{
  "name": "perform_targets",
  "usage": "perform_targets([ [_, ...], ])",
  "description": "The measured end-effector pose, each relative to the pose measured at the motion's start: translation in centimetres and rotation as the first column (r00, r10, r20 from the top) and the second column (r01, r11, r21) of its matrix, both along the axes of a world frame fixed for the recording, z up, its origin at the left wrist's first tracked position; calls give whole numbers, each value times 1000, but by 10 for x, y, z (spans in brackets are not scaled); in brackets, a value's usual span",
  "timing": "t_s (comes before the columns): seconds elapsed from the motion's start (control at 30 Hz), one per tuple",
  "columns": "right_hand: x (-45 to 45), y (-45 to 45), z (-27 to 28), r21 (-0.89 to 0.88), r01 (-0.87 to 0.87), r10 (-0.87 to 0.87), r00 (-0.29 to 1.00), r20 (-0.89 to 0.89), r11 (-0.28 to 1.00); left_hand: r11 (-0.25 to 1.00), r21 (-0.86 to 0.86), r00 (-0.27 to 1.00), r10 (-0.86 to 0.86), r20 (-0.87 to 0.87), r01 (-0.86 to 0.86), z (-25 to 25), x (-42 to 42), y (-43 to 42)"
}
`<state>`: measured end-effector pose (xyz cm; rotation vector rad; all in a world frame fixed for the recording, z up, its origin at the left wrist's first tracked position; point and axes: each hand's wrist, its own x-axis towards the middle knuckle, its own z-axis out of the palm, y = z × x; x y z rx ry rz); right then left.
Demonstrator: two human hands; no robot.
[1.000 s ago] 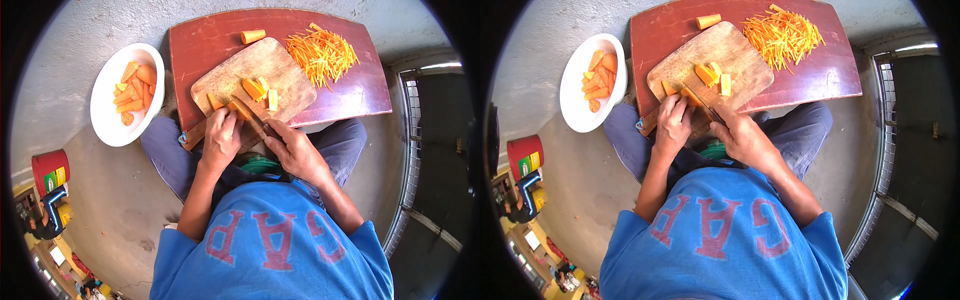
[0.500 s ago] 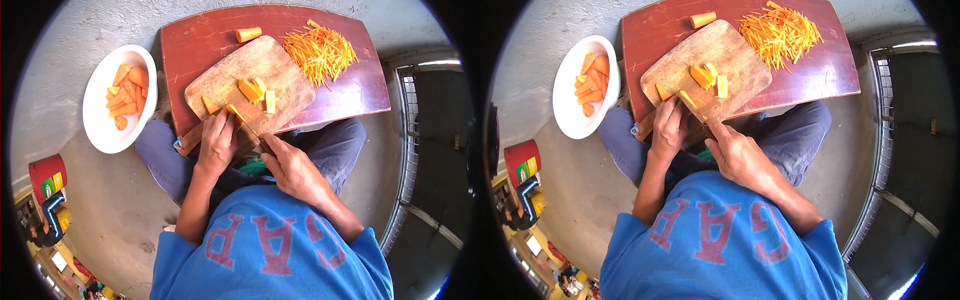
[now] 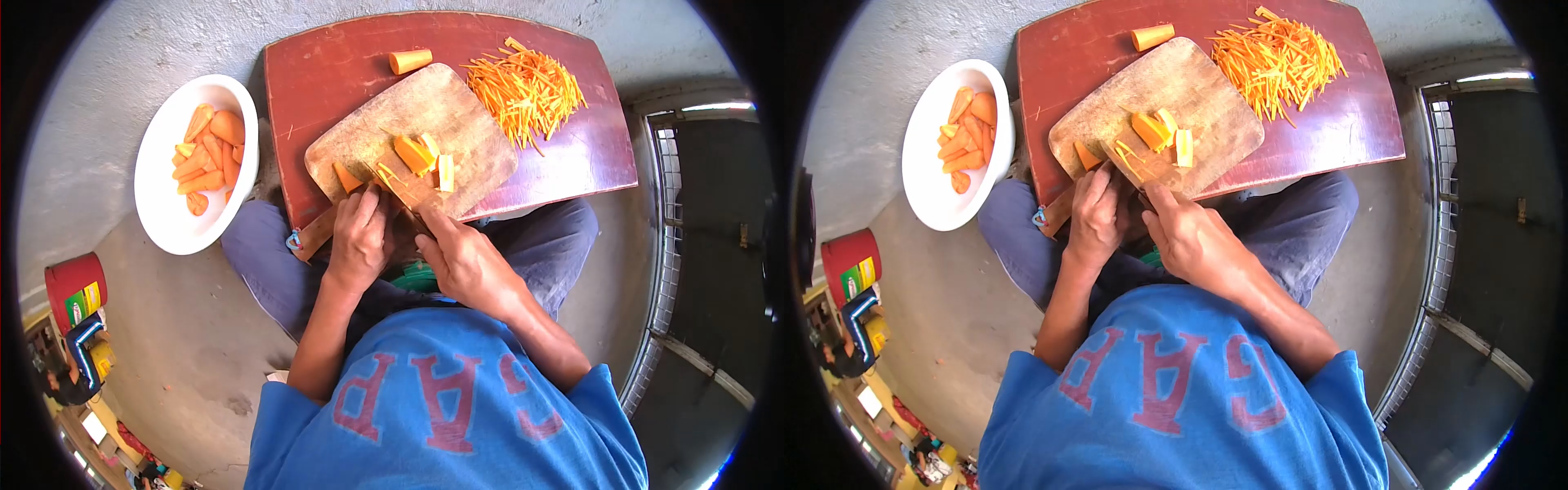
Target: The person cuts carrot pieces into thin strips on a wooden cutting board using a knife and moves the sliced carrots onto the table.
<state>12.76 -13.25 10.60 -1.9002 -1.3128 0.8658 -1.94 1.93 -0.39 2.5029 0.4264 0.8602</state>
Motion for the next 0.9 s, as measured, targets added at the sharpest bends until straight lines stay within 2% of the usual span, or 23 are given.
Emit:
perform_targets([
  [0.13,-4,-8,13,8,18,-17,998,-58,1000,1000,-12,999,6,-38,-6,-1,-1,-1],
  [0.2,-4,-8,10,28,32,-30,998,-60,999,1000,-10,1000,5,-5,-5,3,0,-1],
  [0.3,0,3,-3,-30,11,-13,999,-46,999,1000,-3,1000,9,-2,-9,2,0,-1],
  [0.47,6,10,-21,148,-21,25,999,-22,989,1000,24,1000,16,-15,-15,-4,-2,-1],
  [0.53,6,9,-22,167,-25,28,1000,-14,986,1000,21,1000,19,-18,-19,-6,0,-1],
  [0.63,5,3,-5,92,19,-14,998,-57,996,998,38,998,51,36,-52,-3,3,-2],
  [0.73,2,-7,13,87,40,-33,996,-89,995,997,4,997,74,17,-74,-1,1,-7],
  [0.9,1,-11,17,9,30,-30,997,-66,1000,997,33,997,63,44,-64,-6,1,-5],
])
